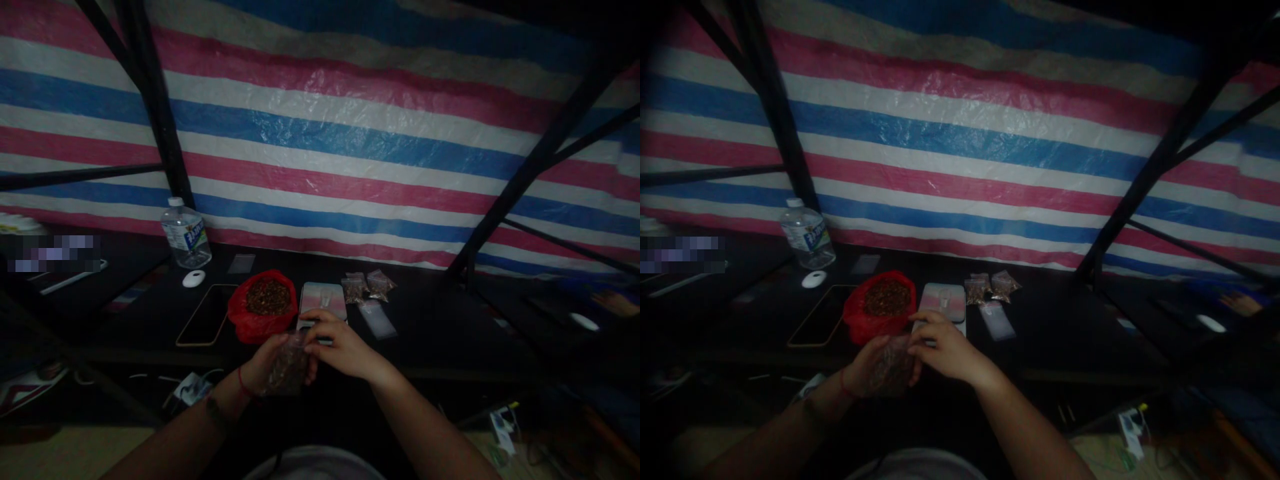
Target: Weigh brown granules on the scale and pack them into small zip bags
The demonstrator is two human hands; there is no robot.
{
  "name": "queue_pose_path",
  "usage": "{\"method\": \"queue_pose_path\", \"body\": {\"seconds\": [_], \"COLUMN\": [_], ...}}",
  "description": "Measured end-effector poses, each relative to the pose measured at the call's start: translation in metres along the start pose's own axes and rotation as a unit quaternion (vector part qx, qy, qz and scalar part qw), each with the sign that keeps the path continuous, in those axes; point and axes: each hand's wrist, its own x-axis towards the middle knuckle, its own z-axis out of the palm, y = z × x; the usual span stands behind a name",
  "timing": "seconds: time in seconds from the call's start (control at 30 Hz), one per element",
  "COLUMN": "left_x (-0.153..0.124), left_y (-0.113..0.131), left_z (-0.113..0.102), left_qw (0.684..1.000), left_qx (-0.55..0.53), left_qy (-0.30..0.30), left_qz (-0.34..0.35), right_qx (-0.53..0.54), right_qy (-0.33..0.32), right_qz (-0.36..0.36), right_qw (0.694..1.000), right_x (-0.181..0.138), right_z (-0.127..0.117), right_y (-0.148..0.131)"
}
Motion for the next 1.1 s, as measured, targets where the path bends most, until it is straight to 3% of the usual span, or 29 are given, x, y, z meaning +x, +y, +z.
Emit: {"method": "queue_pose_path", "body": {"seconds": [0.1,0.17,0.23,0.4,0.53,0.73,0.9,1.1], "left_x": [0.002,0.005,0.008,0.011,0.008,0.006,0.005,0.004], "left_y": [0.004,0.008,0.011,0.010,0.014,0.022,0.023,0.026], "left_z": [0.003,0.004,0.004,0.007,0.012,0.015,0.015,0.017], "left_qw": [0.992,0.970,0.949,0.917,0.891,0.849,0.842,0.836], "left_qx": [0.098,0.192,0.261,0.342,0.358,0.406,0.399,0.401], "left_qy": [0.066,0.135,0.167,0.183,0.229,0.293,0.314,0.321], "left_qz": [0.051,0.069,0.067,0.095,0.161,0.168,0.183,0.194], "right_qx": [0.023,0.043,0.092,0.215,0.157,0.113,0.105,0.066], "right_qy": [0.093,0.134,0.159,0.145,0.158,0.163,0.148,0.188], "right_qz": [0.020,0.034,0.073,0.166,0.140,0.152,0.133,0.110], "right_qw": [0.995,0.989,0.980,0.952,0.965,0.968,0.974,0.974], "right_x": [0.001,0.000,-0.003,-0.008,-0.007,-0.005,-0.006,-0.009], "right_z": [0.000,0.001,0.004,0.010,0.008,0.008,0.004,0.003], "right_y": [0.011,0.022,0.032,0.042,0.036,0.035,0.039,0.034]}}
